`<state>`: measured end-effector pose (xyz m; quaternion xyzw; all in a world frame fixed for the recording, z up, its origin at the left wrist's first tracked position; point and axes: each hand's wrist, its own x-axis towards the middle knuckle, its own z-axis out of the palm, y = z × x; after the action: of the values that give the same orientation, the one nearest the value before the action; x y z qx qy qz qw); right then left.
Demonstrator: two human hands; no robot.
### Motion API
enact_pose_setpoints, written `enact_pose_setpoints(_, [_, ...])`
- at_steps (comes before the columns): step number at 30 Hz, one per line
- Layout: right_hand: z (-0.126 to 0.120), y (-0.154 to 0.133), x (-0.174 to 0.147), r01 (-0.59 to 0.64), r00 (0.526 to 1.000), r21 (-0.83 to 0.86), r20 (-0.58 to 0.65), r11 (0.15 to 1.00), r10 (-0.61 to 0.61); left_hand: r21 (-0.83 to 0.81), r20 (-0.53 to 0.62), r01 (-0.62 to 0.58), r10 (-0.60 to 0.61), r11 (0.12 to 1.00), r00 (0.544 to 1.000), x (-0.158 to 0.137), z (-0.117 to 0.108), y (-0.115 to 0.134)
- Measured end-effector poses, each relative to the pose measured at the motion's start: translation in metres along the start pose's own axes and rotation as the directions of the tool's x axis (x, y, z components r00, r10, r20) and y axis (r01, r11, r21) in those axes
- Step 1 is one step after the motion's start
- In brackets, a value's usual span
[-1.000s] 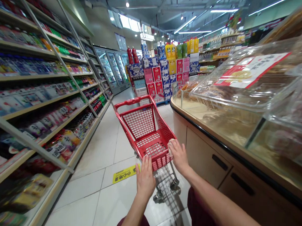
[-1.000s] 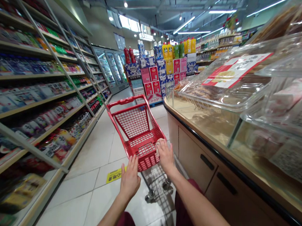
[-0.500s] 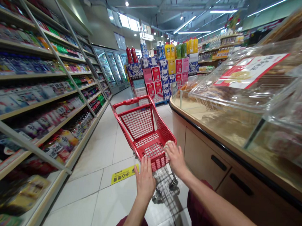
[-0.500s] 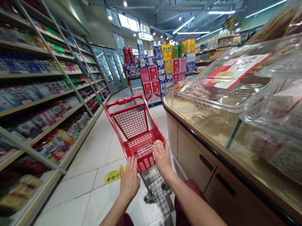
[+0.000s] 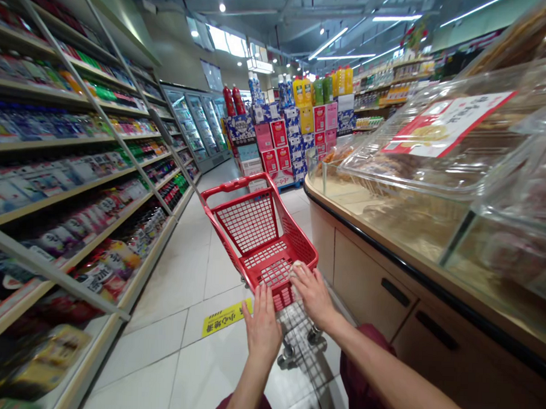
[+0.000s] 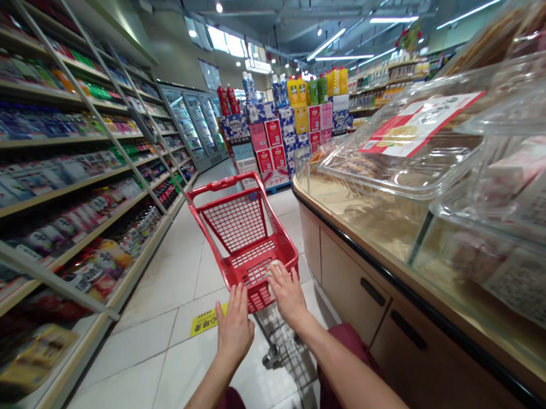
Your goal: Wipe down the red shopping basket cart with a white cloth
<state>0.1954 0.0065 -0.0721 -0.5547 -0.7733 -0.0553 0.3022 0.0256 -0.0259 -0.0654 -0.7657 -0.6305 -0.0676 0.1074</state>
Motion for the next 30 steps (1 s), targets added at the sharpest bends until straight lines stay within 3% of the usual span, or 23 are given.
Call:
enact_pose_setpoints(4, [-0.003, 0.005, 0.005, -0.24, 0.97, -0.042, -0.047, 0.97, 0.238, -0.005, -0.001, -0.001, 0.001, 1.0, 1.0, -0.001, -0.001, 0.001])
enact_pose_setpoints(5, [-0.003, 0.002, 0.006, -0.221, 0.975, -0.036, -0.031, 0.975, 0.22, -0.003, -0.003, 0.006, -0.006, 1.0, 1.0, -0.001, 0.0, 0.002])
enact_pose_setpoints(9, [-0.001, -0.01, 0.005, 0.063, 0.995, 0.044, 0.077, 0.997, -0.066, 0.009, -0.01, 0.013, -0.013, 1.0, 1.0, -0.002, 0.002, 0.001])
enact_pose_setpoints(10, [-0.003, -0.009, 0.005, 0.07, 0.994, 0.046, 0.083, 0.996, -0.074, 0.01, -0.01, 0.007, -0.007, 1.0, 1.0, -0.003, 0.002, 0.001])
enact_pose_setpoints(15, [-0.011, 0.011, 0.009, -0.25, 0.968, -0.031, 0.003, 0.968, 0.25, 0.01, -0.028, 0.002, -0.002, 1.0, 1.0, -0.004, 0.007, -0.001])
enact_pose_setpoints(16, [-0.01, 0.008, 0.008, -0.236, 0.972, -0.027, 0.011, 0.971, 0.236, 0.009, -0.036, 0.006, -0.006, 1.0, 0.999, -0.004, 0.008, 0.0])
enact_pose_setpoints(21, [0.0, -0.019, 0.002, 0.059, 0.991, 0.068, 0.112, 0.996, -0.066, 0.02, -0.065, 0.0, 0.001, 1.0, 0.998, -0.004, 0.012, 0.001])
enact_pose_setpoints(23, [-0.003, -0.015, 0.005, 0.006, 0.995, 0.065, 0.098, 0.998, -0.012, 0.018, -0.057, -0.009, 0.01, 1.0, 0.998, -0.004, 0.012, 0.0])
enact_pose_setpoints(26, [-0.008, -0.002, 0.01, -0.207, 0.978, 0.029, 0.026, 0.978, 0.206, 0.003, -0.039, -0.01, 0.01, 1.0, 0.999, -0.005, 0.012, 0.0])
enact_pose_setpoints(28, [-0.006, -0.008, 0.01, -0.215, 0.977, 0.034, 0.021, 0.976, 0.214, -0.003, -0.04, -0.007, 0.007, 1.0, 0.999, -0.004, 0.013, 0.001])
enact_pose_setpoints(30, [0.003, -0.029, 0.005, -0.112, 0.992, 0.057, 0.057, 0.992, 0.109, -0.004, -0.051, -0.013, 0.013, 1.0, 0.999, -0.003, 0.013, 0.001])
